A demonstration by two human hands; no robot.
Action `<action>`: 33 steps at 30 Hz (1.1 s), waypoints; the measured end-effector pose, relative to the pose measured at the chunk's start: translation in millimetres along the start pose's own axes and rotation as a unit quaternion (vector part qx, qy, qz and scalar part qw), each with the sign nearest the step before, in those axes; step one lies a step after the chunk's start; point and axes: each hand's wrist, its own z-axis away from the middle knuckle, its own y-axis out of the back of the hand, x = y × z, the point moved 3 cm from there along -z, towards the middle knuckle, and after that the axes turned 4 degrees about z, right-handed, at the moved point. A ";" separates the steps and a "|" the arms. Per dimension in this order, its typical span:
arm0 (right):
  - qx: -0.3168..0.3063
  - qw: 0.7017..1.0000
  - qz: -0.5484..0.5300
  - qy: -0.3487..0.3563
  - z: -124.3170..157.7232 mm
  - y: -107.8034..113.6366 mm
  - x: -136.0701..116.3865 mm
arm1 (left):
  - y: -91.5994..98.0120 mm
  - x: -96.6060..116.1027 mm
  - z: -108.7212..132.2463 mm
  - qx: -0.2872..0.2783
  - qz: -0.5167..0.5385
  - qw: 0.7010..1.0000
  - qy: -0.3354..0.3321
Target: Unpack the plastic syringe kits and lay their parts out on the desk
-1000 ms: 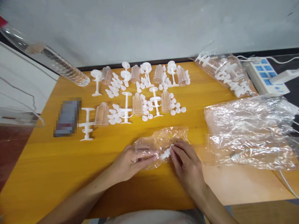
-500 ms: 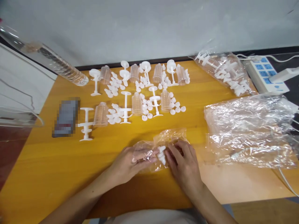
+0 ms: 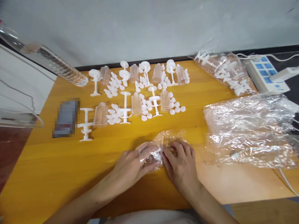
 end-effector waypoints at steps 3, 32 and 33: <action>-0.001 1.000 0.014 -0.010 -1.2 0.3 -3.0 | 1.6 0.5 2.8 -0.009 0.004 1.000 -0.012; 0.024 0.999 -0.015 0.040 4.4 -3.3 -24.3 | 6.9 -48.9 67.2 0.115 0.060 0.991 -0.037; 0.018 0.998 -0.034 0.057 4.8 -4.2 -28.7 | 3.7 -47.2 65.3 0.101 0.032 0.994 -0.033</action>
